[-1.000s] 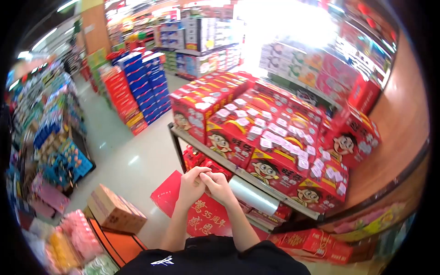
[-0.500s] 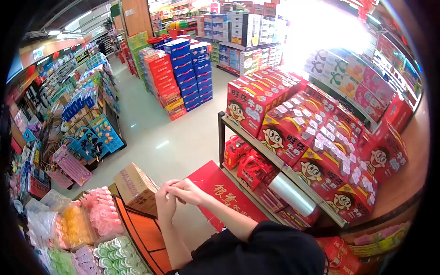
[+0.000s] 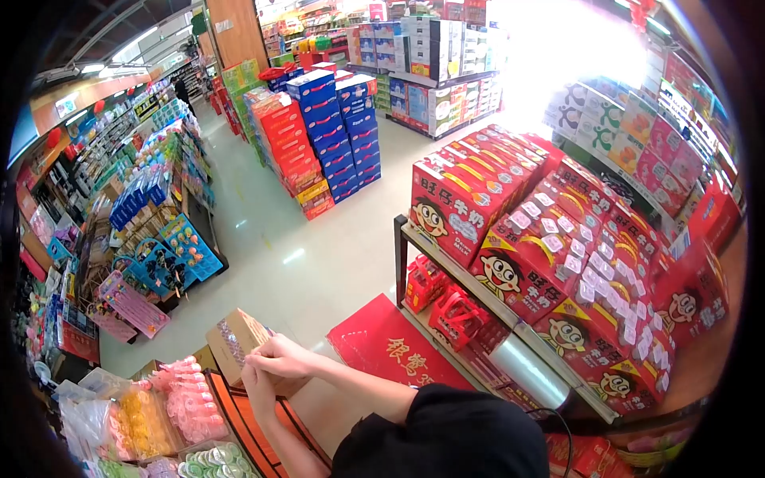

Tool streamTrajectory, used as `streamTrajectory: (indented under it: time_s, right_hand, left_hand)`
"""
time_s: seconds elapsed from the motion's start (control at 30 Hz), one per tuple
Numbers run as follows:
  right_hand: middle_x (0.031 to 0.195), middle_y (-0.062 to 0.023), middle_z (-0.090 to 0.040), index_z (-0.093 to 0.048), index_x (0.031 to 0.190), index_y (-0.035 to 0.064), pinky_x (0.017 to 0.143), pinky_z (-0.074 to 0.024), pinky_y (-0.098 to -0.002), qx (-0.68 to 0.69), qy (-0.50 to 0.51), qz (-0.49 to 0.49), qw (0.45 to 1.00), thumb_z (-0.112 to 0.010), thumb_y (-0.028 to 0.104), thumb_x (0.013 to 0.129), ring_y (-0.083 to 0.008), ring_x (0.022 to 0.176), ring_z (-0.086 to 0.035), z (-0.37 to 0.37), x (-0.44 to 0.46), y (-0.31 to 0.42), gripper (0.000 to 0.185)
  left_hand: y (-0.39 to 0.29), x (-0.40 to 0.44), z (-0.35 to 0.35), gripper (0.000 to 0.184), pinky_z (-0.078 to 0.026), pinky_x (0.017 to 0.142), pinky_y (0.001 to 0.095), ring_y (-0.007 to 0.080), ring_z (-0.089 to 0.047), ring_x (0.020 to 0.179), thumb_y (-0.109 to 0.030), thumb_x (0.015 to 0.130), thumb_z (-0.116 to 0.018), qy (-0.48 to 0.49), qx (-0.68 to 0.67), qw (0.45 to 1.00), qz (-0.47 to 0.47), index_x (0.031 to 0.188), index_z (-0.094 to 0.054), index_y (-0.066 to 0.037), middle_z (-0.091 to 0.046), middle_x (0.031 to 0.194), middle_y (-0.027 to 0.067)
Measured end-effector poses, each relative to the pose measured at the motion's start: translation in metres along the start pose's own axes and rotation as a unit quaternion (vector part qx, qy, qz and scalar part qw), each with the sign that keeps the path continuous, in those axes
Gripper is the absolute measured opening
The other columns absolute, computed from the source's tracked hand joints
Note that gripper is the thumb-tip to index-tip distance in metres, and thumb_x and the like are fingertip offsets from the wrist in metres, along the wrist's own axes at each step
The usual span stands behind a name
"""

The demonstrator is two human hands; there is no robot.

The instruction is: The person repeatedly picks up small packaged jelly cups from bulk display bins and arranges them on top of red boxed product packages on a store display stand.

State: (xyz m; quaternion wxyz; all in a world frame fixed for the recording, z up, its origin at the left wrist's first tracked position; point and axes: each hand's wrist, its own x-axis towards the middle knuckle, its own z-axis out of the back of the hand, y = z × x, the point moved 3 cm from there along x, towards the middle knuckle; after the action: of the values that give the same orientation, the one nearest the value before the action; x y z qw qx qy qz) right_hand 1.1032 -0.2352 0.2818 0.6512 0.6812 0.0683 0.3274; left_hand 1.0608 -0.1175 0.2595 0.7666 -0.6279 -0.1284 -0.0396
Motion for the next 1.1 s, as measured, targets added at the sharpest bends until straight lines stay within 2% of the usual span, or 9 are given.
streamTrajectory:
  time_s: [0.17,0.27,0.3,0.4,0.57,0.7,0.77,0.9,1.1]
  right_hand:
    - [0.067,-0.0106,-0.065,-0.067,0.086,-0.0058,0.056,-0.0489,-0.0308,0.006,0.009,-0.001,1.000,-0.054,0.028,0.095,-0.0137,0.060,-0.061,0.023,0.038,-0.028,0.037]
    - [0.065,-0.0075,-0.063,-0.067,0.085,-0.0050,0.054,-0.0470,-0.0286,0.031,0.060,-0.062,0.996,-0.052,0.025,0.095,-0.0109,0.059,-0.057,0.020,0.057,-0.037,0.035]
    - [0.065,-0.0071,-0.062,-0.067,0.084,-0.0051,0.053,-0.0464,-0.0281,0.044,0.074,-0.058,0.995,-0.051,0.024,0.095,-0.0101,0.059,-0.056,0.015,0.065,-0.044,0.035]
    - [0.065,-0.0046,-0.061,-0.065,0.080,-0.0061,0.052,-0.0449,-0.0265,0.094,0.172,-0.108,0.975,-0.048,0.021,0.095,-0.0091,0.058,-0.054,-0.001,0.088,-0.062,0.035]
    - [0.064,-0.0033,-0.060,-0.065,0.073,-0.0029,0.047,-0.0401,-0.0224,0.208,0.257,-0.150,0.932,-0.048,0.017,0.093,-0.0083,0.054,-0.052,-0.076,0.106,-0.096,0.033]
    - [0.059,-0.0008,-0.056,-0.064,0.071,-0.0019,0.041,-0.0303,-0.0195,0.227,0.266,-0.176,0.920,-0.047,0.017,0.094,-0.0044,0.046,-0.044,-0.138,0.116,-0.089,0.034]
    - [0.058,-0.0004,-0.056,-0.064,0.071,-0.0013,0.041,-0.0307,-0.0198,0.199,0.297,-0.169,0.918,-0.047,0.018,0.094,-0.0044,0.045,-0.043,-0.163,0.126,-0.090,0.034]
    - [0.054,0.0013,-0.053,-0.063,0.069,0.0002,0.040,-0.0297,-0.0205,0.231,0.307,-0.121,0.915,-0.048,0.019,0.095,-0.0040,0.043,-0.041,-0.235,0.138,-0.086,0.036]
    - [0.057,0.0012,-0.055,-0.063,0.067,0.0017,0.042,-0.0307,-0.0201,0.227,0.358,-0.161,0.891,-0.047,0.022,0.096,-0.0041,0.046,-0.044,-0.335,0.148,-0.059,0.039]
  left_hand:
    - [0.004,0.039,-0.009,0.035,-0.049,0.069,0.0284,0.0153,-0.061,0.078,-0.025,0.102,-0.047,-0.032,0.008,0.999,-0.033,0.106,-0.061,0.006,-0.064,0.088,0.0077]
    - [0.006,0.048,-0.004,0.028,-0.047,0.062,0.0265,0.0124,-0.059,0.070,-0.020,0.101,-0.048,-0.061,-0.040,0.996,0.055,0.106,-0.061,0.005,-0.062,0.084,0.0068]
    - [0.008,0.051,0.002,0.023,-0.046,0.057,0.0254,0.0100,-0.057,0.063,-0.015,0.101,-0.048,-0.081,0.005,0.996,0.029,0.104,-0.061,0.003,-0.060,0.080,0.0058]
    - [0.024,0.050,0.020,0.022,-0.046,0.057,0.0259,0.0109,-0.058,0.063,-0.014,0.101,-0.047,-0.143,0.002,0.987,0.074,0.102,-0.062,0.002,-0.060,0.080,0.0057]
    - [0.037,0.020,0.071,0.020,-0.048,0.066,0.0316,0.0224,-0.062,0.073,-0.016,0.095,-0.053,-0.276,0.115,0.950,0.088,0.102,-0.062,0.000,-0.061,0.086,0.0125]
    - [0.033,-0.005,0.121,0.023,-0.049,0.070,0.0380,0.0319,-0.063,0.080,-0.020,0.095,-0.052,-0.348,0.155,0.920,0.087,0.099,-0.061,0.001,-0.062,0.089,0.0162]
    - [0.032,-0.015,0.145,0.027,-0.048,0.071,0.0409,0.0353,-0.062,0.082,-0.023,0.096,-0.050,-0.367,0.153,0.914,0.082,0.096,-0.061,0.001,-0.062,0.089,0.0186]
    - [0.021,-0.037,0.198,0.027,-0.048,0.075,0.0412,0.0361,-0.061,0.084,-0.023,0.096,-0.049,-0.414,0.154,0.895,0.067,0.095,-0.061,0.001,-0.063,0.089,0.0185]
    - [0.025,-0.081,0.290,0.027,-0.048,0.078,0.0410,0.0355,-0.062,0.089,-0.023,0.095,-0.049,-0.438,0.185,0.878,0.053,0.099,-0.062,0.001,-0.065,0.092,0.0179]
